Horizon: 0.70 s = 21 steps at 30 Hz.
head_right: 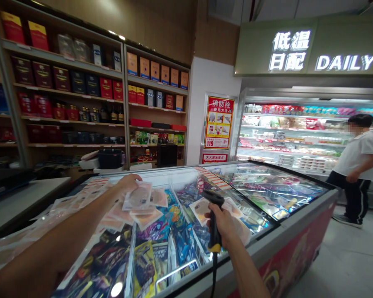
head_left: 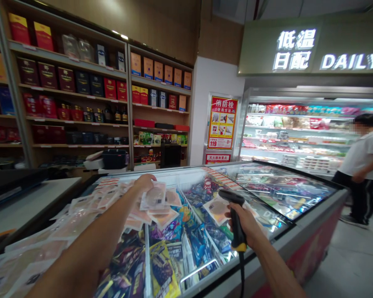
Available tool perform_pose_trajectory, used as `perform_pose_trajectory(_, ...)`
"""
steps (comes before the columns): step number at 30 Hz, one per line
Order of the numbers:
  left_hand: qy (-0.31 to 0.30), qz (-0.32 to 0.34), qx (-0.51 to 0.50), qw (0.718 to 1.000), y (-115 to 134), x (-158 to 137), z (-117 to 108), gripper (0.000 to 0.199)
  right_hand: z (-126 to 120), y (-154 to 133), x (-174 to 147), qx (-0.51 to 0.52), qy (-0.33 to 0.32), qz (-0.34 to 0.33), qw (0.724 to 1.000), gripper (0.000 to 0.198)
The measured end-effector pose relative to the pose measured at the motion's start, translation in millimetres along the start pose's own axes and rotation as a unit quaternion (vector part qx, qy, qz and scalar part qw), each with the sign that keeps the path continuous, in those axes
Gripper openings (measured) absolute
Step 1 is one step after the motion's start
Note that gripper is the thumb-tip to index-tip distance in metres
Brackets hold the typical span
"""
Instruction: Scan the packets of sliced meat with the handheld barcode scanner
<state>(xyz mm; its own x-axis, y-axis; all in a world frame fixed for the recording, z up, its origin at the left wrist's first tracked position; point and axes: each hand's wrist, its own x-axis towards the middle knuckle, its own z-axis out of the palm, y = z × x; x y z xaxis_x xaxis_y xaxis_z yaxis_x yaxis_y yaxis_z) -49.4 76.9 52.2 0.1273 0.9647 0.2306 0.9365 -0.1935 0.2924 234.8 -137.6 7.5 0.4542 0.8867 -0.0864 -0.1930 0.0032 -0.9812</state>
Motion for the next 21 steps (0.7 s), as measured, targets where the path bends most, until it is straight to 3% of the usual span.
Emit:
perform_pose_trajectory(5, 0.077, -0.048, 0.061, 0.994, -6.7, -4.9, -1.4, 0.042, -18.4, 9.5, 16.0, 0.019, 0.024, -0.008, 0.999, 0.026)
perform_pose_trajectory(9, 0.095, -0.002, 0.052, 0.994, 32.2, -13.6, 8.3, 0.044, -25.3, 11.5, 24.6, 0.02, 0.055, -0.002, 0.998, 0.025)
perform_pose_trajectory(12, 0.052, 0.059, 0.002, 0.997, 77.8, -23.4, 31.4, 0.043, -28.7, 10.4, 27.0, 0.015, 0.075, 0.002, 0.997, 0.024)
perform_pose_trajectory(17, -0.059, 0.14, -0.121, 0.981, 147.3, -39.7, 95.0, 0.046, -40.7, 9.8, 28.2, 0.011, 0.093, -0.002, 0.996, 0.024)
perform_pose_trajectory(21, -0.112, 0.123, -0.161, 0.973, 182.7, -49.6, 134.4, 0.059, -49.6, 7.5, 27.9, 0.008, 0.109, -0.002, 0.994, 0.025)
